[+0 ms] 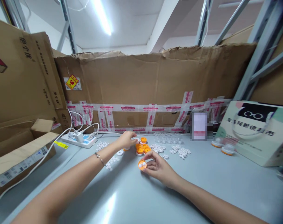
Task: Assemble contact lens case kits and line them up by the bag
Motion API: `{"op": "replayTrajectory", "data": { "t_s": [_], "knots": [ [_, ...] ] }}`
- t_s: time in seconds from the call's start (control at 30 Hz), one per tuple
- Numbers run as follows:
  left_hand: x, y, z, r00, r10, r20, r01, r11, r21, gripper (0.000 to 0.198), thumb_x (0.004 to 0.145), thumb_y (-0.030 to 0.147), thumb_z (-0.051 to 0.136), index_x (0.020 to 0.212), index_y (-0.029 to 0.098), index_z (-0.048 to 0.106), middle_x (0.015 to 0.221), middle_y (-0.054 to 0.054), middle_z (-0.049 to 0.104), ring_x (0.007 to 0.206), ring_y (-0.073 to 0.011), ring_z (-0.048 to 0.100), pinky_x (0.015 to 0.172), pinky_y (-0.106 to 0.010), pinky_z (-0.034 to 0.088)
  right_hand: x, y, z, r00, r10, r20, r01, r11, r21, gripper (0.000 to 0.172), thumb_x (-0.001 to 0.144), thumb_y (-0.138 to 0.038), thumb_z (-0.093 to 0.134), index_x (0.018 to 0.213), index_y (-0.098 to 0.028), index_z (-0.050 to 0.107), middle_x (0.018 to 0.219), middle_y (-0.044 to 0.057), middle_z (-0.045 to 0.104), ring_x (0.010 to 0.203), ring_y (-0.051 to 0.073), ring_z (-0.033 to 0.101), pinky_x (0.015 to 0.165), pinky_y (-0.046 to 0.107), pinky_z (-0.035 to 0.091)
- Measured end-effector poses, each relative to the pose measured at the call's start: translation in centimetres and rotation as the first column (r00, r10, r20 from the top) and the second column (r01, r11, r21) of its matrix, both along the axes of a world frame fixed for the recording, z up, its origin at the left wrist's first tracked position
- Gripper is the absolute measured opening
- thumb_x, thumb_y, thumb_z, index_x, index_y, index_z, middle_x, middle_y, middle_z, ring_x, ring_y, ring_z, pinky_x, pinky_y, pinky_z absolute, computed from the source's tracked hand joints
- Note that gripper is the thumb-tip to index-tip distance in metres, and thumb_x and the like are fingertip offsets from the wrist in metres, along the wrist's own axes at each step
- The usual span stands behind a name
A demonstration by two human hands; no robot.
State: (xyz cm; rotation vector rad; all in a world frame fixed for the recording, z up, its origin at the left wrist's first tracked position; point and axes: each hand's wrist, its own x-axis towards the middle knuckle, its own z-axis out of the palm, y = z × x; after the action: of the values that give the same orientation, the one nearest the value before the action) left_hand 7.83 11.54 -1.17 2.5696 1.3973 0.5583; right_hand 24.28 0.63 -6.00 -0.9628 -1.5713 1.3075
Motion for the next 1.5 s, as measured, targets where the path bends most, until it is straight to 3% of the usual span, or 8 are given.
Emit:
{"op": "replayTrajectory", "data": {
  "t_s": [0.3, 0.43, 0.53, 0.57, 0.63, 0.77, 1.03, 1.5],
  "knots": [
    [3.0, 3.1, -1.8, 0.999, 0.053, -0.006, -0.054, 0.993, -0.109, 0.026, 0.086, 0.027, 0.05, 0.11, 0.016, 0.052, 0.112, -0.008, 0.054, 0.094, -0.0199, 0.056, 0.079, -0.039, 0.048, 0.9, -0.1, 0.4, 0.999, -0.019, 0.03, 0.018, 0.999, 0.037, 0.035, 0.062, -0.029, 0.07, 0.083, -0.022, 0.043, 0.097, 0.002, 0.054, 0.073, 0.011, 0.06, 0.073, 0.03, 0.05],
    [2.4, 1.1, 0.0, 0.989, 0.043, 0.141, -0.023, 0.99, -0.142, 0.025, 0.081, 0.02, 0.057, 0.104, 0.011, 0.056, 0.108, -0.013, 0.059, 0.104, -0.0248, 0.053, 0.088, -0.037, 0.043, 1.1, 0.1, 0.7, 0.999, -0.029, 0.014, 0.029, 0.999, 0.042, 0.035, 0.062, -0.03, 0.07, 0.082, -0.022, 0.044, 0.096, 0.002, 0.056, 0.073, 0.012, 0.06, 0.072, 0.03, 0.05],
    [0.8, -2.1, 1.2, 0.966, -0.048, 0.253, 0.108, 0.967, -0.23, 0.029, 0.084, 0.021, 0.051, 0.112, 0.015, 0.052, 0.107, -0.009, 0.063, 0.095, -0.0182, 0.06, 0.079, -0.029, 0.048, 1.3, 0.0, 1.2, 0.999, -0.045, -0.013, 0.046, 0.998, 0.051, 0.034, 0.063, -0.032, 0.069, 0.082, -0.022, 0.043, 0.096, 0.002, 0.058, 0.075, 0.013, 0.061, 0.073, 0.031, 0.05],
    [0.1, -3.2, 1.3, 0.946, -0.094, 0.309, 0.183, 0.944, -0.274, 0.03, 0.086, 0.023, 0.048, 0.116, 0.018, 0.05, 0.11, -0.007, 0.062, 0.093, -0.0165, 0.061, 0.077, -0.028, 0.049, 1.3, -0.1, 1.4, 0.998, -0.051, -0.021, 0.052, 0.997, 0.054, 0.034, 0.063, -0.032, 0.069, 0.082, -0.023, 0.043, 0.097, 0.002, 0.058, 0.075, 0.013, 0.061, 0.074, 0.031, 0.05],
    [-1.1, -5.3, 1.0, 0.768, -0.123, 0.628, 0.451, 0.8, -0.395, 0.033, 0.084, 0.025, 0.052, 0.116, 0.018, 0.051, 0.119, -0.01, 0.057, 0.102, -0.0189, 0.057, 0.084, -0.032, 0.046, 1.3, -0.3, 1.7, 0.998, -0.062, -0.027, 0.064, 0.996, 0.06, 0.034, 0.063, -0.03, 0.069, 0.083, -0.023, 0.043, 0.098, 0.002, 0.057, 0.076, 0.013, 0.062, 0.076, 0.031, 0.049],
    [-2.4, -8.0, -0.5, 0.598, 0.044, 0.8, 0.572, 0.676, -0.465, 0.037, 0.076, 0.031, 0.062, 0.111, 0.021, 0.055, 0.119, -0.009, 0.055, 0.103, -0.0198, 0.055, 0.087, -0.036, 0.045, 1.2, -0.7, 2.1, 0.997, -0.077, -0.006, 0.078, 0.995, 0.07, 0.033, 0.062, -0.027, 0.069, 0.083, -0.022, 0.044, 0.095, 0.001, 0.057, 0.074, 0.013, 0.062, 0.075, 0.031, 0.05],
    [-1.8, -8.6, -1.8, 0.636, 0.056, 0.77, 0.476, 0.757, -0.448, 0.028, 0.077, 0.034, 0.06, 0.101, 0.019, 0.063, 0.099, -0.006, 0.065, 0.086, -0.0163, 0.059, 0.078, -0.033, 0.048, 1.1, -0.8, 1.7, 0.994, -0.101, 0.029, 0.097, 0.99, 0.1, 0.028, 0.064, -0.024, 0.065, 0.083, -0.022, 0.044, 0.096, 0.002, 0.056, 0.077, 0.014, 0.063, 0.074, 0.031, 0.052],
    [-1.7, -8.3, -2.0, 0.743, -0.006, 0.669, 0.403, 0.802, -0.441, 0.039, 0.07, 0.029, 0.067, 0.107, 0.016, 0.062, 0.099, -0.008, 0.066, 0.079, -0.0164, 0.06, 0.074, -0.029, 0.046, 1.0, -0.8, 1.6, 0.99, -0.114, 0.083, 0.094, 0.971, 0.218, 0.023, 0.068, -0.017, 0.06, 0.084, -0.021, 0.044, 0.091, 0.001, 0.056, 0.079, 0.014, 0.063, 0.076, 0.033, 0.055]
  ]
}}
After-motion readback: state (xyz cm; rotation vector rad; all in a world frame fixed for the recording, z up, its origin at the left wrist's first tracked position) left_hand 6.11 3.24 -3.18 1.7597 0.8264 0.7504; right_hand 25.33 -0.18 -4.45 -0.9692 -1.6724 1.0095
